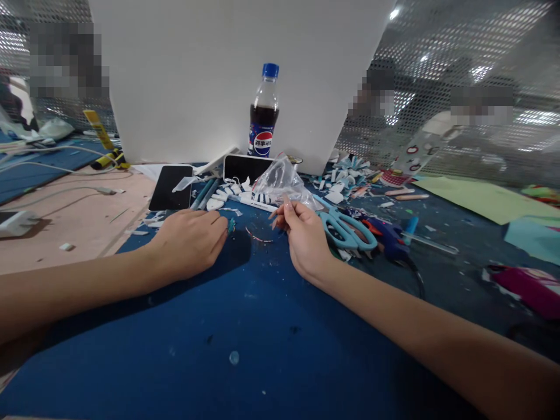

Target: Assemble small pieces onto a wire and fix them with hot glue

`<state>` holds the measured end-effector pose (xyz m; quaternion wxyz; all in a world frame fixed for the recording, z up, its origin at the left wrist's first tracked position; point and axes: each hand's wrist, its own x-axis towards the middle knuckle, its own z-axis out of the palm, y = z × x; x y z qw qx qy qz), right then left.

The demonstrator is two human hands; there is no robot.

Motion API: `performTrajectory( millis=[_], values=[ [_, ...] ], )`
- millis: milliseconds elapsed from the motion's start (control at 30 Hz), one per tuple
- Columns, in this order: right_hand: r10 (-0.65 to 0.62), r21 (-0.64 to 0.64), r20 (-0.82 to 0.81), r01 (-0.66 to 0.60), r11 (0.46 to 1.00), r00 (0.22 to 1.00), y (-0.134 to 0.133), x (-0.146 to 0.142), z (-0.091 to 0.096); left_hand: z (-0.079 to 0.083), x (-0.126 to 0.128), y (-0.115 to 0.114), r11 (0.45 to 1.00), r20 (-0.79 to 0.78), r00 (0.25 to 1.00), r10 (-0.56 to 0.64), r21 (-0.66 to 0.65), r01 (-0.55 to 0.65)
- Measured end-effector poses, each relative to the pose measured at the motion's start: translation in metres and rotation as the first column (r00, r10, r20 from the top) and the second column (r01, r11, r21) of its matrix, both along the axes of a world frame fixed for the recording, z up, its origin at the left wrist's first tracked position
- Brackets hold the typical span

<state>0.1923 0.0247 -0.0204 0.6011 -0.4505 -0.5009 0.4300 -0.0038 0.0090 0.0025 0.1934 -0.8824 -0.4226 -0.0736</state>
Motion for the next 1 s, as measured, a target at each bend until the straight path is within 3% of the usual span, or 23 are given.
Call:
performTrajectory(
  millis=[167, 300, 433, 533, 633, 800, 1000],
  values=[
    [0.016, -0.008, 0.025, -0.016, 1.000, 1.000, -0.001, 0.000, 0.001, 0.003, 0.005, -0.007, 0.990, -0.123, 0.990, 0.076, -0.110, -0.089],
    [0.028, -0.015, 0.017, -0.027, 1.000, 0.999, -0.003, 0.000, 0.003, 0.006, 0.005, -0.008, 0.979, -0.172, 0.984, 0.037, -0.190, -0.070],
    [0.037, -0.012, 0.039, -0.037, 0.999, 0.999, -0.005, -0.001, 0.005, 0.007, 0.005, -0.010, 0.975, -0.203, 0.979, 0.016, -0.215, -0.061],
    [0.039, -0.011, 0.061, -0.038, 0.999, 0.997, -0.005, -0.002, 0.006, 0.009, 0.005, -0.011, 0.968, -0.216, 0.973, 0.077, -0.218, -0.125],
    [0.041, -0.010, 0.058, -0.041, 0.999, 0.997, -0.005, -0.001, 0.006, 0.010, 0.005, -0.010, 0.960, -0.198, 0.973, 0.122, -0.226, -0.166],
    [0.048, -0.006, 0.090, -0.048, 0.999, 0.995, -0.004, -0.001, 0.004, 0.010, 0.003, -0.006, 0.967, -0.178, 0.984, 0.003, -0.250, -0.048],
    [0.044, 0.041, 0.135, -0.050, 0.998, 0.990, -0.008, -0.001, 0.008, 0.008, 0.006, -0.009, 0.960, 0.009, 0.999, 0.036, -0.280, -0.032]
  ],
)
